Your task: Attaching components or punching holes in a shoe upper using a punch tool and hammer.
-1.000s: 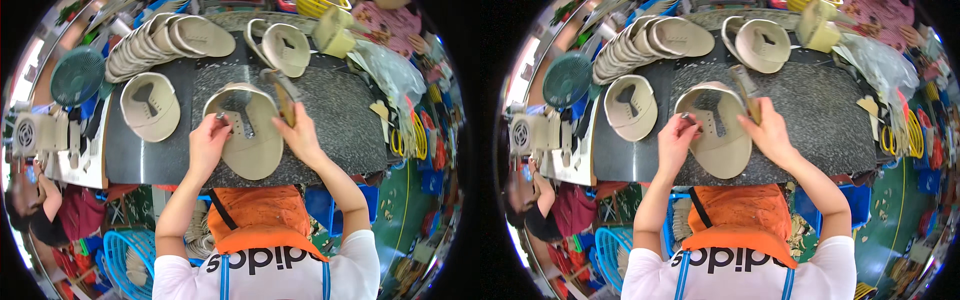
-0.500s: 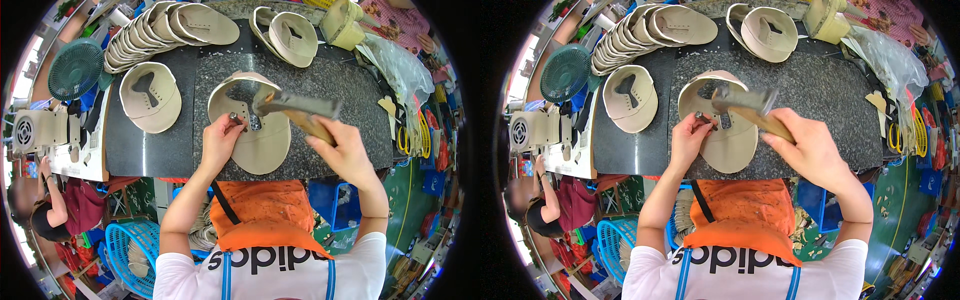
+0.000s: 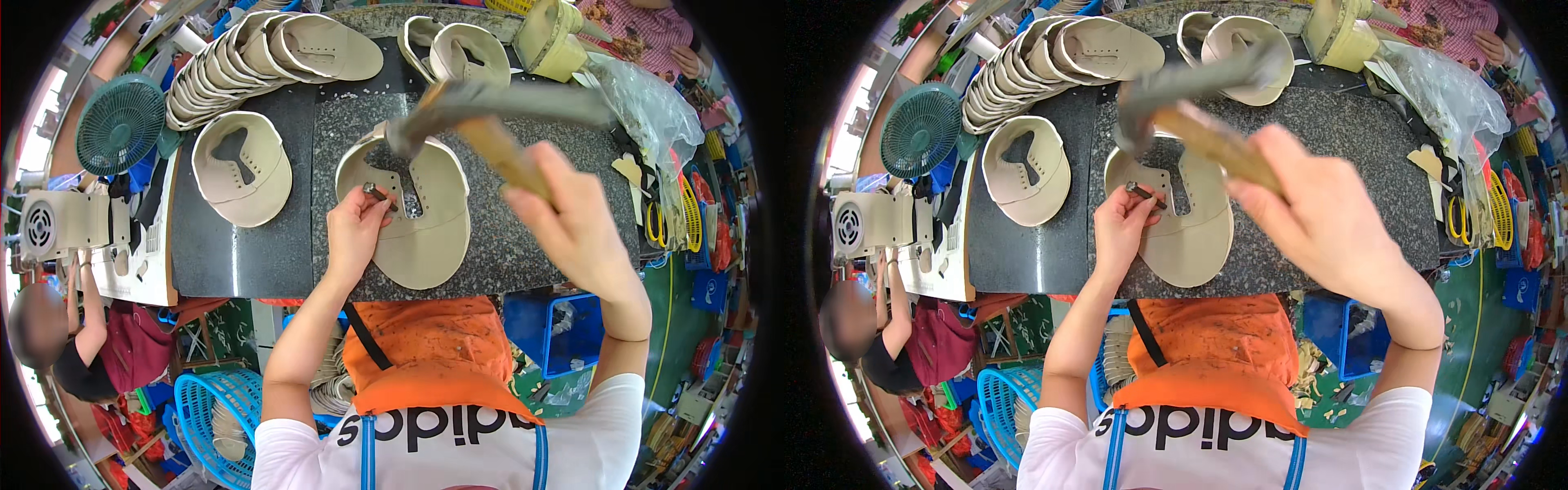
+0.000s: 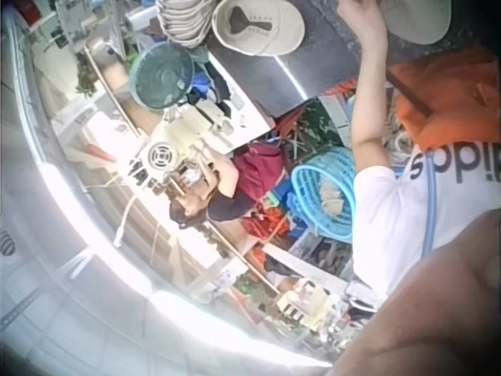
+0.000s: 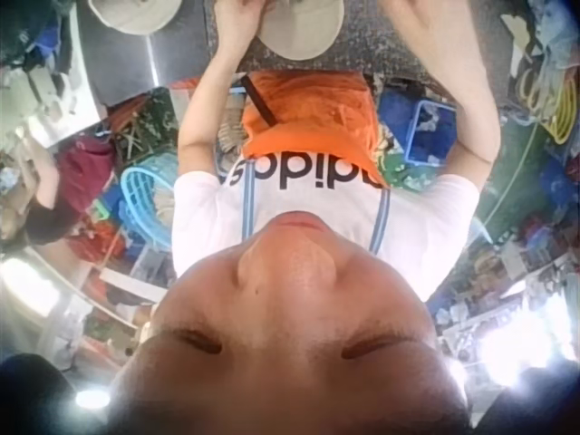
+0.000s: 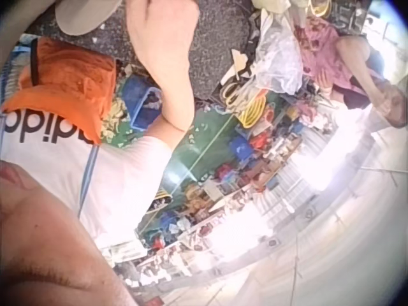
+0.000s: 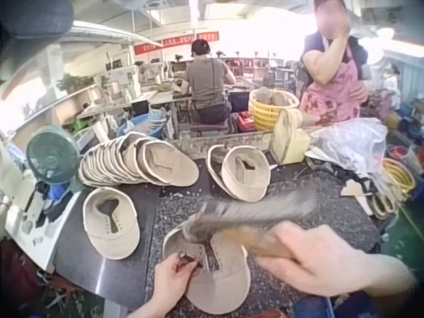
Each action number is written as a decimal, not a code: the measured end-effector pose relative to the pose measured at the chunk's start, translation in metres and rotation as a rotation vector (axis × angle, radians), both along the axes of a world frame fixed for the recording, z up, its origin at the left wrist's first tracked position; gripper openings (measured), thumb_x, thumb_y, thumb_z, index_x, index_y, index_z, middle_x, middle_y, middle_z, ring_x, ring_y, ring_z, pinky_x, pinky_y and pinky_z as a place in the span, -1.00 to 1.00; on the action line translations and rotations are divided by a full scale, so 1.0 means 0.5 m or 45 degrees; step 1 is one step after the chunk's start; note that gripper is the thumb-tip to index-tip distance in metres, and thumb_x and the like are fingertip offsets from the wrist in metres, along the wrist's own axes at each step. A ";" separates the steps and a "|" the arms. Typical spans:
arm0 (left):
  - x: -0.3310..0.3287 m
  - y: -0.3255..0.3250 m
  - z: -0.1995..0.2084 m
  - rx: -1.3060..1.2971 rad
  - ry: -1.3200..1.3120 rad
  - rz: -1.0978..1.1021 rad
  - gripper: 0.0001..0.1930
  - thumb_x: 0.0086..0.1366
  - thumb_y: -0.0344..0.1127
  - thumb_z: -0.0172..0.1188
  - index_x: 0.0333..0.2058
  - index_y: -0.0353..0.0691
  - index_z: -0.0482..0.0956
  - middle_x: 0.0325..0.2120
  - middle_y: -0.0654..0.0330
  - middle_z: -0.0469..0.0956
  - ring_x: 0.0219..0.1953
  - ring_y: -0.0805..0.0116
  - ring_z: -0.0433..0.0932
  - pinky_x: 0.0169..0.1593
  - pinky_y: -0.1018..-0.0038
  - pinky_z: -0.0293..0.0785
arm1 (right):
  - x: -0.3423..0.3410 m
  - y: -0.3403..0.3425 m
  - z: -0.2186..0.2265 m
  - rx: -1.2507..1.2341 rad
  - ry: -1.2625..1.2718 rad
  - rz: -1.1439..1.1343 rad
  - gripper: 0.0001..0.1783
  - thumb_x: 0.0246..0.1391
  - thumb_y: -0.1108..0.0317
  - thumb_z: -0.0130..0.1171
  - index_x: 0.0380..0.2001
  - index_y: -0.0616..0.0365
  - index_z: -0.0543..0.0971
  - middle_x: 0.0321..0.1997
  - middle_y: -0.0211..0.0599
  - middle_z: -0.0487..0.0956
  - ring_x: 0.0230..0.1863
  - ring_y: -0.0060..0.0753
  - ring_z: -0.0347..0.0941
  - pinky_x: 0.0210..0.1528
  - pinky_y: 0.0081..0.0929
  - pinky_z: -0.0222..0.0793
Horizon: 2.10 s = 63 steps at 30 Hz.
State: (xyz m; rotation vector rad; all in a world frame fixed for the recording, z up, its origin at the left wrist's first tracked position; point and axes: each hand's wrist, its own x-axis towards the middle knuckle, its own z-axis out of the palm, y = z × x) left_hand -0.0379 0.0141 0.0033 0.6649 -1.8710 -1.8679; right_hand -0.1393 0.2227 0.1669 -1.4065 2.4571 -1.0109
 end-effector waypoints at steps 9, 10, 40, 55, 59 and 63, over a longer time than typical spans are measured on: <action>-0.017 -0.014 0.009 -0.520 -0.052 -0.085 -0.97 0.25 -0.53 0.07 -0.34 -0.34 0.47 -0.50 0.24 0.58 -0.41 0.49 0.57 -0.37 0.55 0.54 | -0.021 -0.012 -0.046 0.555 0.189 0.143 -0.73 0.12 0.27 0.08 -0.35 0.19 0.24 -0.57 0.04 0.48 -0.50 0.17 0.46 -0.50 0.00 0.32; -0.025 -0.018 0.007 0.059 0.031 0.006 -0.97 0.26 -0.52 0.07 -0.33 -0.34 0.47 -0.48 0.24 0.58 -0.41 0.50 0.57 -0.36 0.58 0.55 | -0.023 -0.005 -0.042 0.407 0.121 0.050 -0.75 0.13 0.28 0.07 -0.34 0.19 0.25 -0.58 0.02 0.47 -0.52 0.14 0.46 -0.51 -0.05 0.32; -0.066 -0.019 -0.001 -0.755 -0.058 -0.072 -0.93 0.20 -0.49 0.09 -0.32 -0.32 0.48 -0.41 0.05 0.60 -0.38 0.21 0.62 -0.35 0.45 0.49 | -0.034 -0.020 -0.057 0.537 0.241 0.079 -0.75 0.16 0.22 0.02 -0.30 0.17 0.27 -0.62 0.02 0.47 -0.53 0.18 0.45 -0.46 -0.02 0.36; -0.082 -0.004 0.022 -0.698 -0.013 0.052 -0.93 0.15 -0.43 0.15 -0.41 -0.30 0.56 -0.56 -0.01 0.55 -0.53 0.13 0.56 -0.40 0.37 0.42 | -0.033 -0.028 0.035 -0.707 0.115 -0.286 -0.77 0.22 0.27 -0.02 -0.21 0.22 0.43 -0.64 -0.61 0.30 -0.71 -0.87 0.06 -0.68 -0.82 -0.10; -0.089 0.004 0.031 -0.805 -0.078 -0.012 -0.93 0.16 -0.42 0.14 -0.41 -0.28 0.55 -0.55 -0.05 0.53 -0.48 0.00 0.55 -0.39 0.30 0.43 | -0.057 -0.044 -0.058 -0.476 0.242 -0.113 -0.77 0.18 0.28 0.03 -0.27 0.25 0.37 -0.64 -0.25 0.42 -0.67 -0.34 0.33 -0.62 -0.46 0.19; -0.072 -0.022 0.018 -1.012 -0.050 0.047 -0.93 0.16 -0.41 0.14 -0.39 -0.27 0.54 -0.54 -0.05 0.53 -0.44 -0.04 0.55 -0.37 0.22 0.43 | -0.050 -0.038 -0.071 0.459 0.297 0.048 -0.73 0.15 0.25 0.03 -0.36 0.23 0.26 -0.60 0.00 0.50 -0.52 0.16 0.46 -0.52 -0.01 0.37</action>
